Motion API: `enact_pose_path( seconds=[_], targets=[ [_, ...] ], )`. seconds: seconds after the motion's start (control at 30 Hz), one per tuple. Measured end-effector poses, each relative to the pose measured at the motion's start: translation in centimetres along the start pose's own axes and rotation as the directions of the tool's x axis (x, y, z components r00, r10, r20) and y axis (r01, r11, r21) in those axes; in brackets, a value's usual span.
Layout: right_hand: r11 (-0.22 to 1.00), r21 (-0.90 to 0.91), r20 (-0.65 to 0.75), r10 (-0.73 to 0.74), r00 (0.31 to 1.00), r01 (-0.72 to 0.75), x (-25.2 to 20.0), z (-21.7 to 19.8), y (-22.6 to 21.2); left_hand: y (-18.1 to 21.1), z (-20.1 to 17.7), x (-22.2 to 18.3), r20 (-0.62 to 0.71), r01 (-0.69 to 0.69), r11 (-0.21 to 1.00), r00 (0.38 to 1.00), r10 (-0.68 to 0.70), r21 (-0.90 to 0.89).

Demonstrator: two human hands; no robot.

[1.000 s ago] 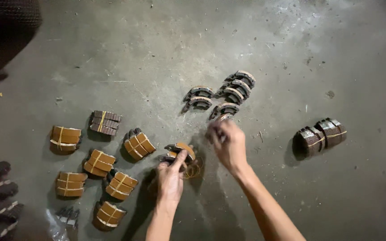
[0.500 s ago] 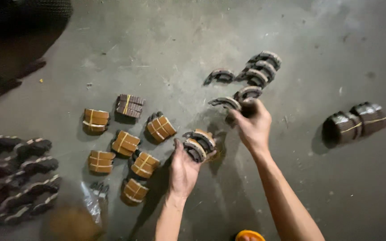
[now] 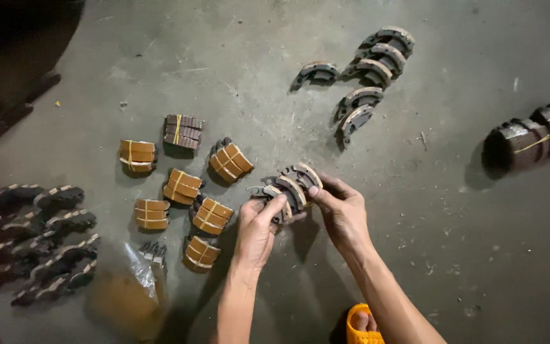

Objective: Bundling motorcycle brake shoes with rubber bands and packing them into a cardboard box

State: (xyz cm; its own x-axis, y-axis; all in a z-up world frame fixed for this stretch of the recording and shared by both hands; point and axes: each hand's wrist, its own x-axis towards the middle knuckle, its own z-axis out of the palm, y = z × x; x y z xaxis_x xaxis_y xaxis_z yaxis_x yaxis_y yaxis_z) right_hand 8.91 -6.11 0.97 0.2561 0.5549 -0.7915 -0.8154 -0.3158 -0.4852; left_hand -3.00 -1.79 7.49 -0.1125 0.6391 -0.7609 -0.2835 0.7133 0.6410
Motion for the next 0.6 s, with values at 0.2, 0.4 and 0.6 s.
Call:
enact_pose_path(
  seconds=[0.2,0.4,0.6],
  targets=[
    [0.998,0.045,0.031,-0.047,0.998,0.045,-0.3,-0.8,0.6,1.8,2.0,-1.1,-0.048,-0.004,0.997,0.999,0.007,0.075],
    [0.995,-0.027,0.044,-0.099,0.994,0.1,-0.8,-1.1,-0.1,0.0,0.4,0.3,0.002,0.042,0.999,0.999,-0.042,0.032],
    [0.993,-0.05,0.048,-0.103,0.993,0.105,-0.6,-1.4,0.1,0.4,-0.1,0.4,0.132,0.09,0.996,0.987,-0.087,-0.014]
  ],
)
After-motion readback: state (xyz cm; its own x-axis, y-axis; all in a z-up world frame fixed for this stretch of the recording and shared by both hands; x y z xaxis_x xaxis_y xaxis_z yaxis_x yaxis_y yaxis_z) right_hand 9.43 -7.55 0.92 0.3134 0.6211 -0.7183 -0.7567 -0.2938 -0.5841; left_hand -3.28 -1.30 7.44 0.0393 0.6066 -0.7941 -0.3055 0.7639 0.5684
